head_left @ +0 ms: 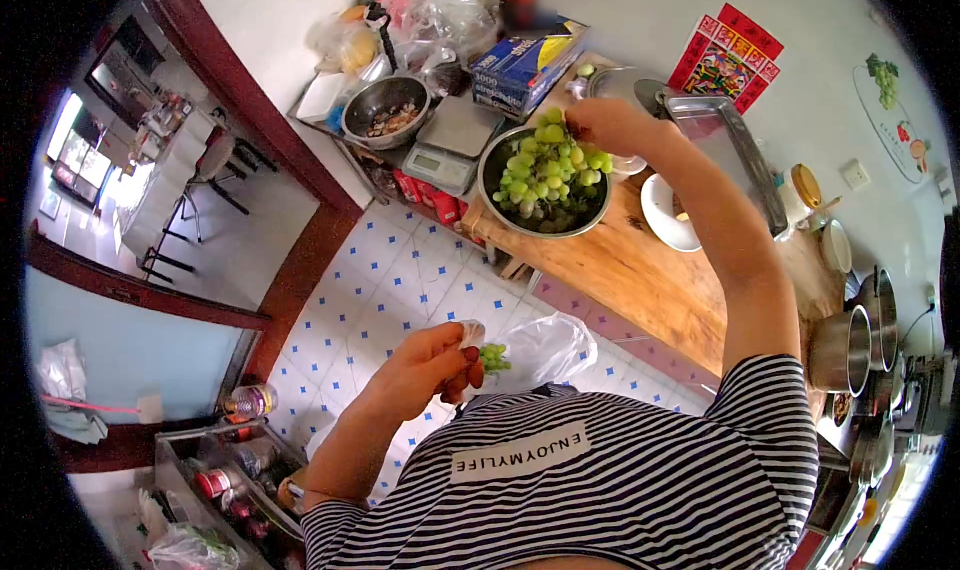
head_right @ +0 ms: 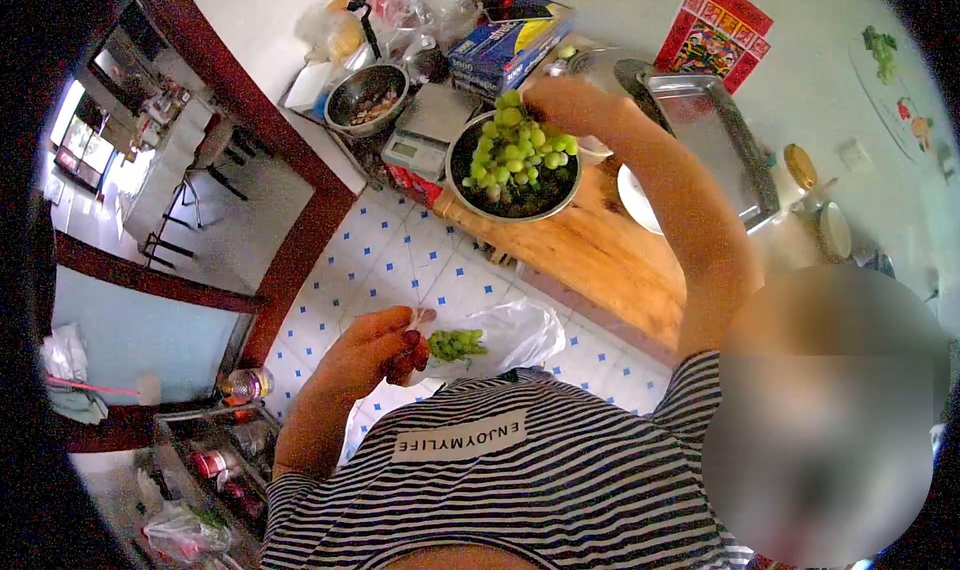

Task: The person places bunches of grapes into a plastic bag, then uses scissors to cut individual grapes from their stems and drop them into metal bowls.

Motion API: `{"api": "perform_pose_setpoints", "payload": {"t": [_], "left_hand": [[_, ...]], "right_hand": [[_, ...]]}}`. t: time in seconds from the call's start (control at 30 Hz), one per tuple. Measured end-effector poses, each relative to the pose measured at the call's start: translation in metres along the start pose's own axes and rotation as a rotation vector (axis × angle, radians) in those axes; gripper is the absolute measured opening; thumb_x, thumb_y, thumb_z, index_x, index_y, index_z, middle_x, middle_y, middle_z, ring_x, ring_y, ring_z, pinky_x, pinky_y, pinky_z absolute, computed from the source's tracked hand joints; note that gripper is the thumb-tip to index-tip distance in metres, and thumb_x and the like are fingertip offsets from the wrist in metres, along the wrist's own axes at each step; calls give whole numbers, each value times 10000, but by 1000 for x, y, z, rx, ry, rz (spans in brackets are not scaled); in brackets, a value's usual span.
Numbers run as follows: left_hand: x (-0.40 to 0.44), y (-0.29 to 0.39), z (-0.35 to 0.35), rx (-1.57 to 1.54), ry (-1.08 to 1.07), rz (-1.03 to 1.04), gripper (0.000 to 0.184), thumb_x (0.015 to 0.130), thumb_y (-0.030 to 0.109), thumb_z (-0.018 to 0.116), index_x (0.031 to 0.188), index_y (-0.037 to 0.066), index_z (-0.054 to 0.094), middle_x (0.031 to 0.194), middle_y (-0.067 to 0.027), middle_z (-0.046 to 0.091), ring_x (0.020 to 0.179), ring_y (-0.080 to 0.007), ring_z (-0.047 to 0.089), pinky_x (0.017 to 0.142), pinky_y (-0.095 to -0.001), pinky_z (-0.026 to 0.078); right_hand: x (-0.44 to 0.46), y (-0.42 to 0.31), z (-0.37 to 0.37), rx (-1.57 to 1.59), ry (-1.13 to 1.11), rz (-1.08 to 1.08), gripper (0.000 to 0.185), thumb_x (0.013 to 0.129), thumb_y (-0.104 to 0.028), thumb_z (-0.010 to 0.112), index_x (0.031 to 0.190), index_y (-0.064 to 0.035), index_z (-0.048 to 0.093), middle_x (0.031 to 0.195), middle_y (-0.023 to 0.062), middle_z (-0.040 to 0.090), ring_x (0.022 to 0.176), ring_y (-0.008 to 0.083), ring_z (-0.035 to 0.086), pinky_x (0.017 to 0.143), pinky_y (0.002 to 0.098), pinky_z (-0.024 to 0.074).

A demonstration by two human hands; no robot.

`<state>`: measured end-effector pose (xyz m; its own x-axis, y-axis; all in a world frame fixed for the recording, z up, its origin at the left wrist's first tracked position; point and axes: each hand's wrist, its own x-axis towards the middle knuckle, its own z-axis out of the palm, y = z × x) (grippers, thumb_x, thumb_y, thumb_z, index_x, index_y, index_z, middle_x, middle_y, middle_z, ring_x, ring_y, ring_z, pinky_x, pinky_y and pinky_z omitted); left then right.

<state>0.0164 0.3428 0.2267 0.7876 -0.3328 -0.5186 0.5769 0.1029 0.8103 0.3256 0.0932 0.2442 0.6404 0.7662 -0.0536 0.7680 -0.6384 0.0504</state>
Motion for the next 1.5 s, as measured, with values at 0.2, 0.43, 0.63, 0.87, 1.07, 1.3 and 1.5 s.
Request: {"api": "perform_pose_setpoints", "payload": {"t": [0.2,0.43,0.63,0.87,1.07,1.3,1.5], "left_hand": [[-5,31,3,6,-62,17,247,886,137,459,1076,-14,504,742,-74,563,536,-80,442,483,-223,376],[-18,83,28,-159,-256,49,85,872,117,481,882,32,478,766,-120,559,535,-87,409,473,-231,340],[-23,128,70,-93,-500,154,212,866,185,494,954,-5,464,783,-169,542,497,-84,375,435,-222,330],[8,155,161,-12,-592,236,144,859,158,494,854,16,514,788,-124,573,545,-74,405,444,-205,325],[48,154,259,-30,-720,192,162,882,149,473,890,-7,514,809,-133,578,580,-79,394,461,-192,316],[117,168,342,-124,-929,120,189,866,119,493,866,-70,487,844,-144,559,583,-78,391,460,-168,328],[168,122,384,-60,-717,183,128,868,127,502,896,7,535,794,-112,580,565,-75,418,463,-181,334]], "right_hand": [[-18,5,-48,83,58,65,215,772,-137,518,945,-10,535,910,202,584,895,380,551,731,448,445],[-76,19,-85,244,76,275,247,784,-202,558,884,23,586,726,148,608,680,266,579,637,382,449],[-156,18,-109,532,76,706,208,803,-212,590,820,-9,634,646,22,566,586,98,507,531,267,428],[-287,20,-139,549,211,927,242,812,-217,594,893,3,652,657,22,560,575,104,482,532,260,419],[-413,34,-136,477,386,1052,233,804,-224,596,883,-14,658,658,12,572,563,103,485,513,263,408],[-539,44,-121,457,379,1208,237,800,-212,602,903,-4,652,684,10,587,582,90,485,523,253,401],[-613,49,-86,318,366,1348,213,782,-183,615,842,20,647,684,55,616,630,131,530,609,295,438]]}}
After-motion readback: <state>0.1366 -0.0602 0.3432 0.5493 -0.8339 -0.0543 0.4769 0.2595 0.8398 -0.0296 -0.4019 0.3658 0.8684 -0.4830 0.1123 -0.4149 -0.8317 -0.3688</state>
